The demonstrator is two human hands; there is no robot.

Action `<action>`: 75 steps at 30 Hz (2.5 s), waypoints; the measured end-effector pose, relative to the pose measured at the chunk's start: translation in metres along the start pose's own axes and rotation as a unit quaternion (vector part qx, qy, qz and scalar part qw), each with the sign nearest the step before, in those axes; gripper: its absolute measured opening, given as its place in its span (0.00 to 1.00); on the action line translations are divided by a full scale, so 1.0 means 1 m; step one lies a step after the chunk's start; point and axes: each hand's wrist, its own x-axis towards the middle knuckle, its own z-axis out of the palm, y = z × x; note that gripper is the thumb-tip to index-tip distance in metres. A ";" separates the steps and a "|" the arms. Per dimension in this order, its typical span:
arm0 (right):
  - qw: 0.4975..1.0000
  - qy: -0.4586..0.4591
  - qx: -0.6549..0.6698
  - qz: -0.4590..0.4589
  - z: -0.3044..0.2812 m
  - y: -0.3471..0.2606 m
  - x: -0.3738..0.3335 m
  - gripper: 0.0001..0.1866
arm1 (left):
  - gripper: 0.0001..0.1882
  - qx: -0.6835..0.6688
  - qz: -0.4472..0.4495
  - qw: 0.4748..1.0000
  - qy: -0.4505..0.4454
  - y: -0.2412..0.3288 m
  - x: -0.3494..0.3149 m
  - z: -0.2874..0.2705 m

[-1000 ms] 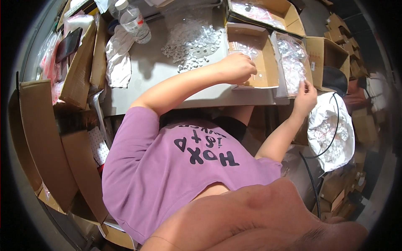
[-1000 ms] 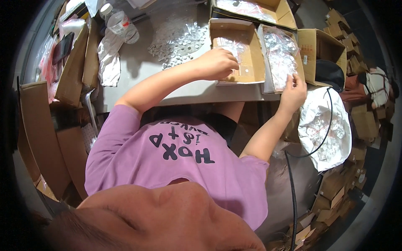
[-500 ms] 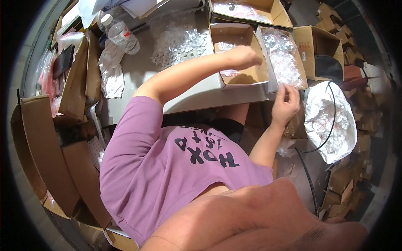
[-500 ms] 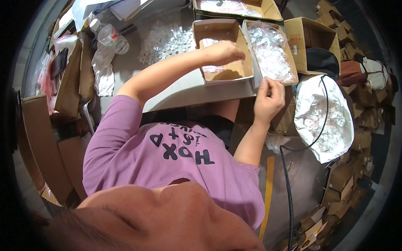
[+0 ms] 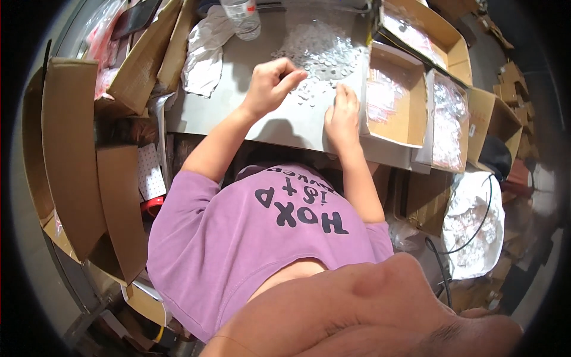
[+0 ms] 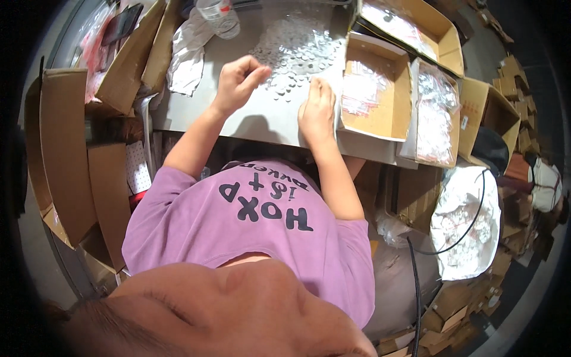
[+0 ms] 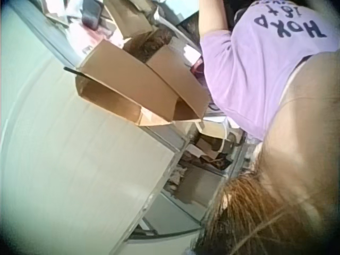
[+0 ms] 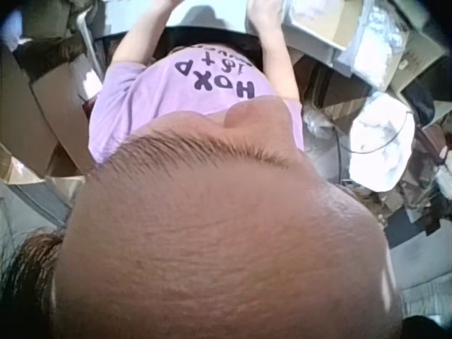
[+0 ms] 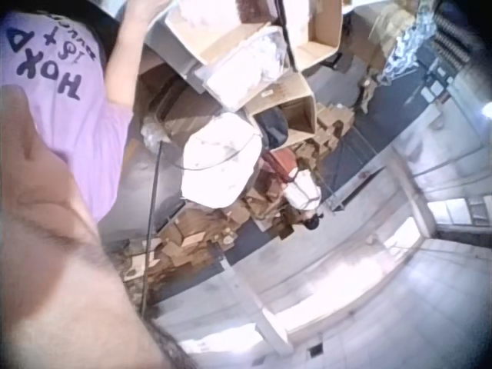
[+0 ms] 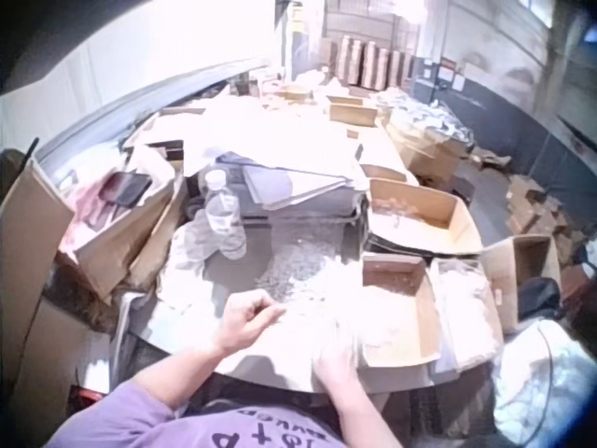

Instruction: The person picks up small white plastic components from a pile on the table and places them into a clear plastic bag held in a cardboard box.

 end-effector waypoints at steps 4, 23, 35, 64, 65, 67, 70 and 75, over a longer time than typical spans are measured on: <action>1.000 -0.010 -0.018 -0.002 0.013 0.007 0.026 0.24 | 0.08 -0.104 -0.132 0.985 0.027 -0.022 -0.041 -0.010; 0.998 -0.038 0.024 0.038 0.017 0.012 0.037 0.05 | 0.05 -0.140 -0.133 0.980 -0.052 -0.032 -0.062 0.006; 0.989 -0.104 0.086 0.061 -0.011 0.001 0.025 0.05 | 0.11 -0.015 -0.075 0.995 -0.068 -0.036 -0.054 0.021; 0.971 -0.165 0.171 0.010 -0.057 -0.016 0.001 0.13 | 0.14 -0.029 -0.076 0.995 -0.066 -0.034 -0.046 0.022; 0.971 -0.166 0.171 0.011 -0.058 -0.017 -0.006 0.13 | 0.14 -0.029 -0.077 0.994 -0.066 -0.034 -0.046 0.020; 0.987 -0.142 0.075 -0.012 -0.058 -0.022 -0.020 0.12 | 0.13 -0.015 -0.072 0.995 -0.065 -0.036 -0.046 0.015; 0.993 -0.116 0.031 -0.011 -0.046 -0.017 -0.031 0.10 | 0.13 -0.009 -0.074 0.995 -0.070 -0.037 -0.048 0.017; 0.992 -0.119 0.038 0.002 -0.038 -0.006 -0.025 0.07 | 0.13 0.013 -0.037 0.996 -0.080 -0.032 -0.050 0.023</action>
